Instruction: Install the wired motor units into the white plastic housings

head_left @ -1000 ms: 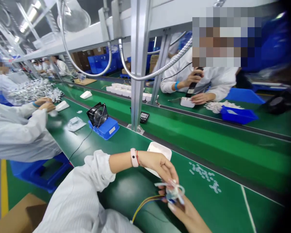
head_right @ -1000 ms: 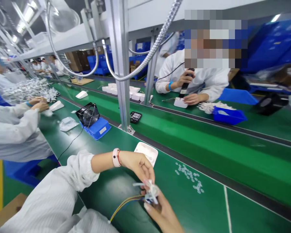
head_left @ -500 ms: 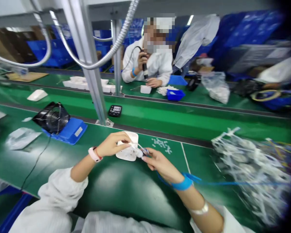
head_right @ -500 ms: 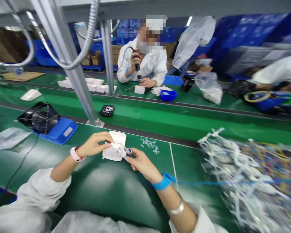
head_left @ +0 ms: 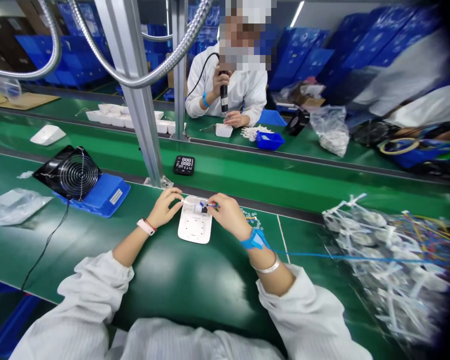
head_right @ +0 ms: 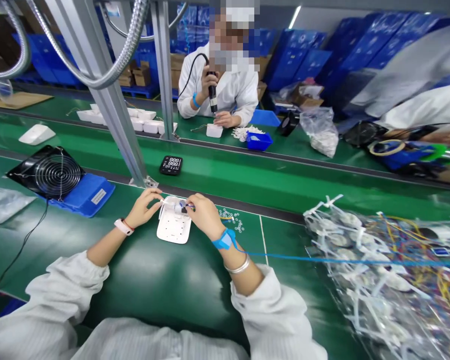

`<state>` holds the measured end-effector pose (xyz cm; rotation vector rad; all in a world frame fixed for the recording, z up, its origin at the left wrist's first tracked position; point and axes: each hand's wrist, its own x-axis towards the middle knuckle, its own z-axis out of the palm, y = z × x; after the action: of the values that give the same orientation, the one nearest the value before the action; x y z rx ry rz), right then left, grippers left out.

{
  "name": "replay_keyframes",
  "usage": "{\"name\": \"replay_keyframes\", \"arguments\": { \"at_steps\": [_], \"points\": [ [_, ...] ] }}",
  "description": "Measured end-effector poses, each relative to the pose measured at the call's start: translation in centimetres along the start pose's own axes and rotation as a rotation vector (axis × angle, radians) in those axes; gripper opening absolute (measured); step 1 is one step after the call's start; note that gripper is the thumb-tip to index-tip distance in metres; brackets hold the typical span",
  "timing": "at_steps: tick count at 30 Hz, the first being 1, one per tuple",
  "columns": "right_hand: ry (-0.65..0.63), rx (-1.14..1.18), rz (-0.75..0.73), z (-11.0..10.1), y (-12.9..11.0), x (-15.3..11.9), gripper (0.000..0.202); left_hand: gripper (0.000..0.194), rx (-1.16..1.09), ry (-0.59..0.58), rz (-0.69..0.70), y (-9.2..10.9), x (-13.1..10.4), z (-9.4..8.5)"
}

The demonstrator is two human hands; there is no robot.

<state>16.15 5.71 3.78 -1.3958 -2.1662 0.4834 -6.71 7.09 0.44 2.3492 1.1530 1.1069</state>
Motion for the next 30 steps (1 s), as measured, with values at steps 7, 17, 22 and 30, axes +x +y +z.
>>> {"name": "replay_keyframes", "arguments": {
  "at_steps": [7,17,22,30],
  "points": [
    [0.01,-0.031,-0.023,1.6,1.0,0.7,0.015,0.016,-0.042,-0.006,0.016,-1.2,0.7,0.5],
    [-0.094,-0.281,0.056,1.3,0.4,-0.1,0.018,0.018,-0.096,-0.094,-0.01,-1.2,0.4,1.1],
    [-0.161,-0.38,0.054,0.7,0.2,-0.9,0.021,0.016,-0.034,-0.094,0.019,0.0,-0.4,1.3],
    [0.015,-0.263,-0.273,0.5,0.0,-1.3,0.014,0.011,0.012,0.001,0.126,0.5,-1.1,1.6]
  ]
}}
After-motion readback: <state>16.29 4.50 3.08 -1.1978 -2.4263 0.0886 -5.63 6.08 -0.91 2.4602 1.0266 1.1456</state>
